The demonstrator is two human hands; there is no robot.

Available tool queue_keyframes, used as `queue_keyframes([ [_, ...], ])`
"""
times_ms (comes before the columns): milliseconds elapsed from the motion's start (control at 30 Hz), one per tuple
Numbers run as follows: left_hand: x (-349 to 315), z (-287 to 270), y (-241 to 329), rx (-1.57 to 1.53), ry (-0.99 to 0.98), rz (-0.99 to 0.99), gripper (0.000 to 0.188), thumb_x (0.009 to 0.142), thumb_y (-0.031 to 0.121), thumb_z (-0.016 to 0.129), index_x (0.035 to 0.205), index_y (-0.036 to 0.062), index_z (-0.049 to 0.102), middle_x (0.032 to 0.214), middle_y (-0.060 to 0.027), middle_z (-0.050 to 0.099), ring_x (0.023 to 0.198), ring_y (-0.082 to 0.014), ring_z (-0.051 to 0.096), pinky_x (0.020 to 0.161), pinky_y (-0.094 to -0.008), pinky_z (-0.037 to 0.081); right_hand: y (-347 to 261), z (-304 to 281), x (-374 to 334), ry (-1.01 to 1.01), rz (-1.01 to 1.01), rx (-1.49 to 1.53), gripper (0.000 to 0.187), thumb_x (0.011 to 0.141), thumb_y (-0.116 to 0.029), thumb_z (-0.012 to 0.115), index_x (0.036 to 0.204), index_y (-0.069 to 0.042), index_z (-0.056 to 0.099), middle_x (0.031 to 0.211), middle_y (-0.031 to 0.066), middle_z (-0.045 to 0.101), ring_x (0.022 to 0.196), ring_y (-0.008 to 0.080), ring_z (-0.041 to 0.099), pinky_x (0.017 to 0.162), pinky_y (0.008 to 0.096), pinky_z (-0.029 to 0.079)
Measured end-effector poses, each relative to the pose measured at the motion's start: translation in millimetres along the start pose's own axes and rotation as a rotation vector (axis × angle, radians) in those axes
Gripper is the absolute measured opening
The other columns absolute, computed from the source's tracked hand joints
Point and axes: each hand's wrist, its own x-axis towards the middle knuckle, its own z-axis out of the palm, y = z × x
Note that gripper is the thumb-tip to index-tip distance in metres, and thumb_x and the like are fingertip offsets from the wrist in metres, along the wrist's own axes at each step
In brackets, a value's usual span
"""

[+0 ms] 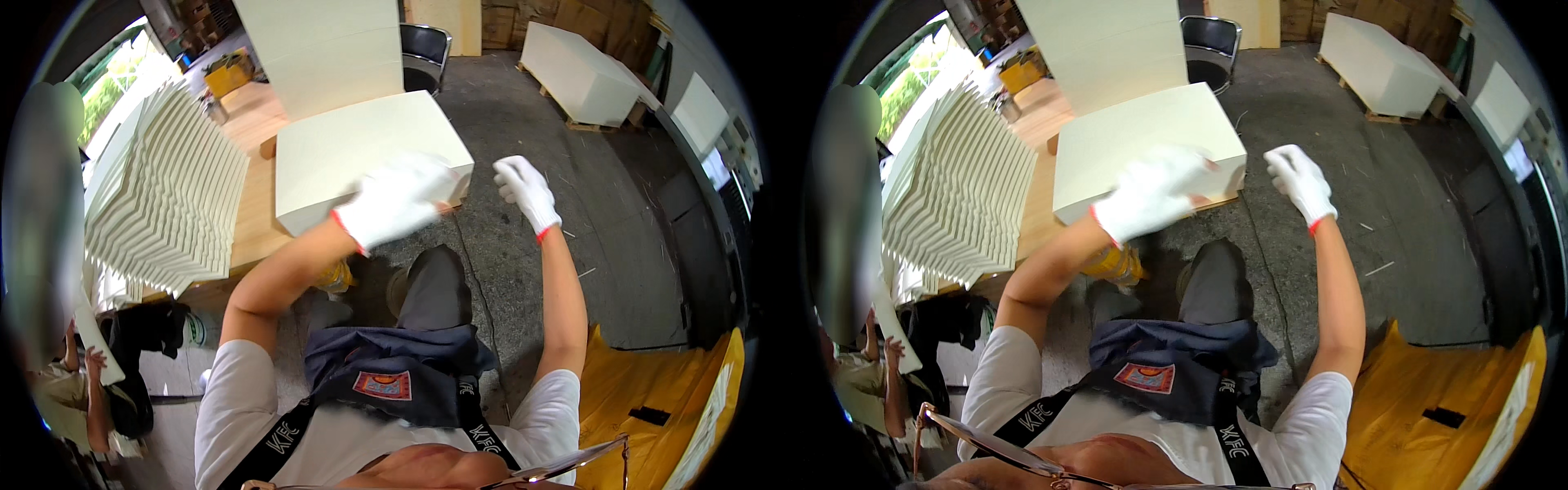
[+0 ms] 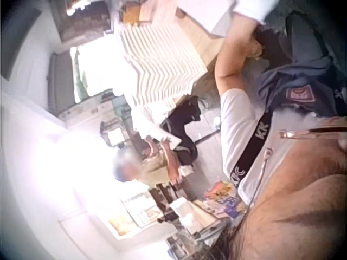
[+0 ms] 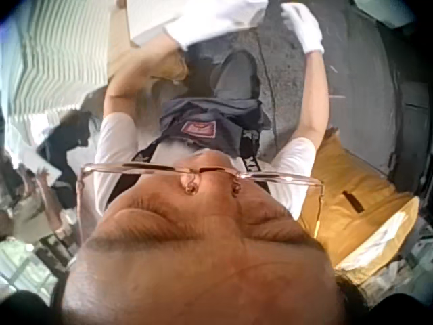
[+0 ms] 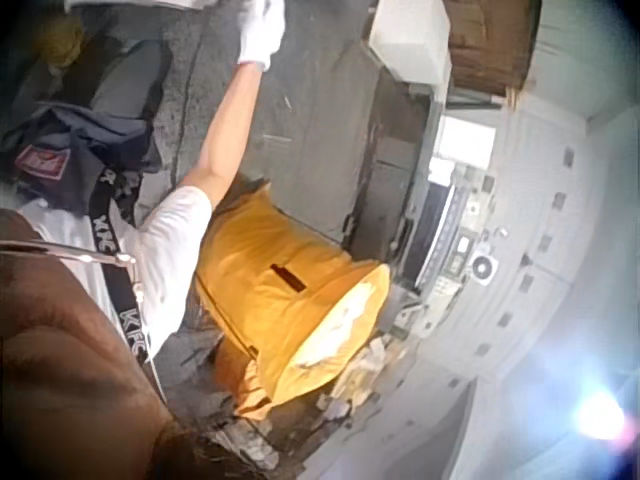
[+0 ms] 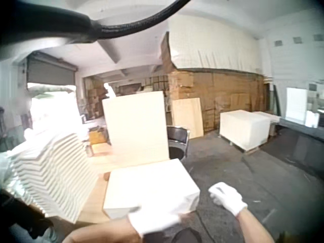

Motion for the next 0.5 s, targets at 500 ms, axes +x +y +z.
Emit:
queue_keyframes([
  [500,-120,-62,-167,0.201,-0.157,-0.637,0.080,0.075,0.028,0.082,0.146,0.0165,0.048,0.087,-0.0104,0.069,0.082,-0.0286,0.067,0.074,-0.0389,0.049,-70,17,54,-0.374,-0.309,-0.958,0.037,0.082,-0.044,0.070,0.094,-0.009,0.068,0.089,0.0129,0.070,0.091,0.0323,0.067,0.079,0.0447,0.050],
])
